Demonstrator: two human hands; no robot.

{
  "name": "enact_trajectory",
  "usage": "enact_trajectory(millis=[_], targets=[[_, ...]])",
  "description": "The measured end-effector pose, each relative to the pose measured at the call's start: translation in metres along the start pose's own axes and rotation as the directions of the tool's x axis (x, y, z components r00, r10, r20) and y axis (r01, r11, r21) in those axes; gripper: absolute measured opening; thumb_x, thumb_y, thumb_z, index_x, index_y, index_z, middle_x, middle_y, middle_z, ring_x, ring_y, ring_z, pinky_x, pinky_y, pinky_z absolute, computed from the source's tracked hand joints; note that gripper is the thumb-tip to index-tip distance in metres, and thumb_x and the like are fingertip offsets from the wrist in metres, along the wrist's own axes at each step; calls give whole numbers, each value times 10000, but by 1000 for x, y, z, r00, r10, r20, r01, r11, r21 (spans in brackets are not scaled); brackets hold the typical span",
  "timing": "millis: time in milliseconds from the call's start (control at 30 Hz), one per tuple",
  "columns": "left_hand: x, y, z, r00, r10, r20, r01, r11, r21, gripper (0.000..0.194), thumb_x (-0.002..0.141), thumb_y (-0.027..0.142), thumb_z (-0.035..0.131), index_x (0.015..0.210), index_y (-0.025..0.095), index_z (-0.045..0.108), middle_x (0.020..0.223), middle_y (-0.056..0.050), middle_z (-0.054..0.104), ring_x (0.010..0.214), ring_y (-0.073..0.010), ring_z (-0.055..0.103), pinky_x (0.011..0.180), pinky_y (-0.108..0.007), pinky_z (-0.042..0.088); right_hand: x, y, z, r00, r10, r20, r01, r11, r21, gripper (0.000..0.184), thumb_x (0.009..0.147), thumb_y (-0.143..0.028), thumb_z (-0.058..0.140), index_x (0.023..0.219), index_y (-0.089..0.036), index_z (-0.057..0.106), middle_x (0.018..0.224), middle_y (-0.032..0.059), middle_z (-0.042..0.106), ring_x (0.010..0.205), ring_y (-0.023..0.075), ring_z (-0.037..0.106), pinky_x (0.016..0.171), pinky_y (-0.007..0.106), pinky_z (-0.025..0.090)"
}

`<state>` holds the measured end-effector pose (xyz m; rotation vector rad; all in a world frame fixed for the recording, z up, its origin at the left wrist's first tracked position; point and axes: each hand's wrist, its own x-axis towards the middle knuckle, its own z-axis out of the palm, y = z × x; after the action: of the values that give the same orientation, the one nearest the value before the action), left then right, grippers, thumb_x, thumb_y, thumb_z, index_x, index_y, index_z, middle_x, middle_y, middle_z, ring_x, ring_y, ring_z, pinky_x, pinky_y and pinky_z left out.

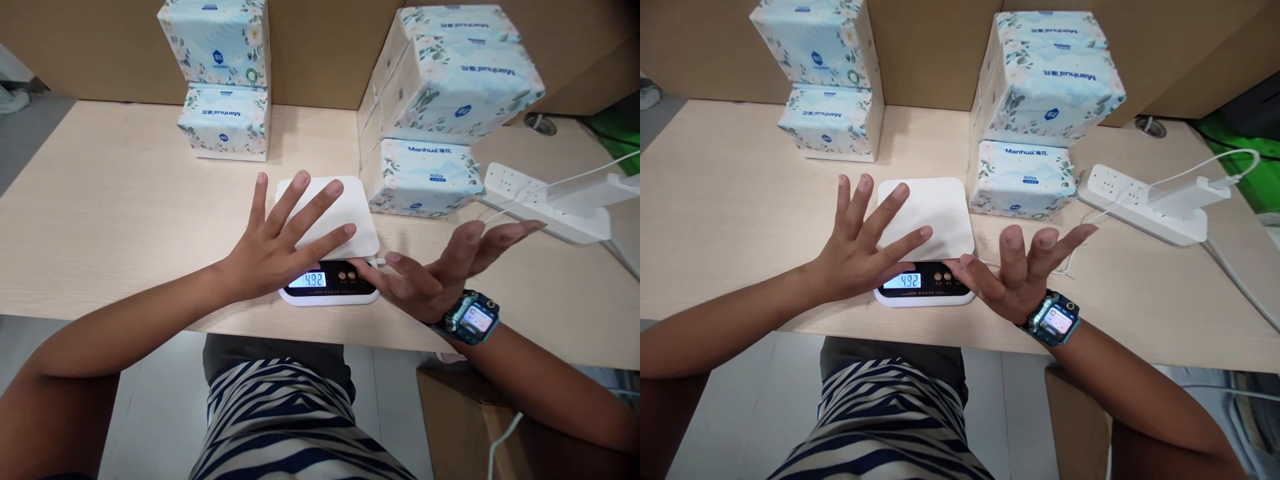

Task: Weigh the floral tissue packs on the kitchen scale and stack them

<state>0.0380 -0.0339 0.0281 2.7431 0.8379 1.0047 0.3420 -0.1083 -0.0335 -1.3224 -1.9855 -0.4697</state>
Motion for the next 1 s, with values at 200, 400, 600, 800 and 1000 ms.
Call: enact_trajectory(millis=[200,400,600,800,1000], targets=[[6,3,-5,997,-70,15,71,997,-35,630,922,848,621,1450,504,623,1669,72,578,1692,-411,359,1410,-729,50,8,-2,-1,974,134,181,-140,990,23,347,783,-549,895,1067,-390,775,1609,60,623,1709,580,-42,1157,979,-206],[5,-1,-5,999,-41,-24,39,996,-79,668,887,829,688,1452,478,627,1660,39,592,1668,-451,390,1376,-801,47,6,4,2,999,-34,-18,35,998,46,430,761,-524,942,1129,-401,754,1700,25,530,1720,529,-115,1209,982,-113],[2,-8,-4,1000,0,12,0,1000,1,693,913,832,648,1508,482,587,1709,29,547,1672,-435,391,1387,-778,64,23,9,-8,978,-199,-55,200,980,4,842,792,-440,940,1483,-672,519,1841,-149,229,1729,527,24,1262,965,67],[-7,-12,3,999,46,-12,-44,996,80,716,917,797,680,1546,482,548,1734,22,525,1661,-385,427,1416,-713,112,51,9,-29,949,-259,-178,248,965,-82,1150,776,-431,929,1704,-572,265,1859,-188,-86,1714,532,149,1333,813,254],[-10,-32,1,968,148,-204,-112,977,180,663,1010,671,621,1615,475,433,1791,-27,418,1719,-341,315,1438,-650,114,53,12,-24,945,-224,-237,215,974,-65,1055,852,-412,858,1734,-503,286,1871,-164,-4,1732,465,154,1368,748,278]])
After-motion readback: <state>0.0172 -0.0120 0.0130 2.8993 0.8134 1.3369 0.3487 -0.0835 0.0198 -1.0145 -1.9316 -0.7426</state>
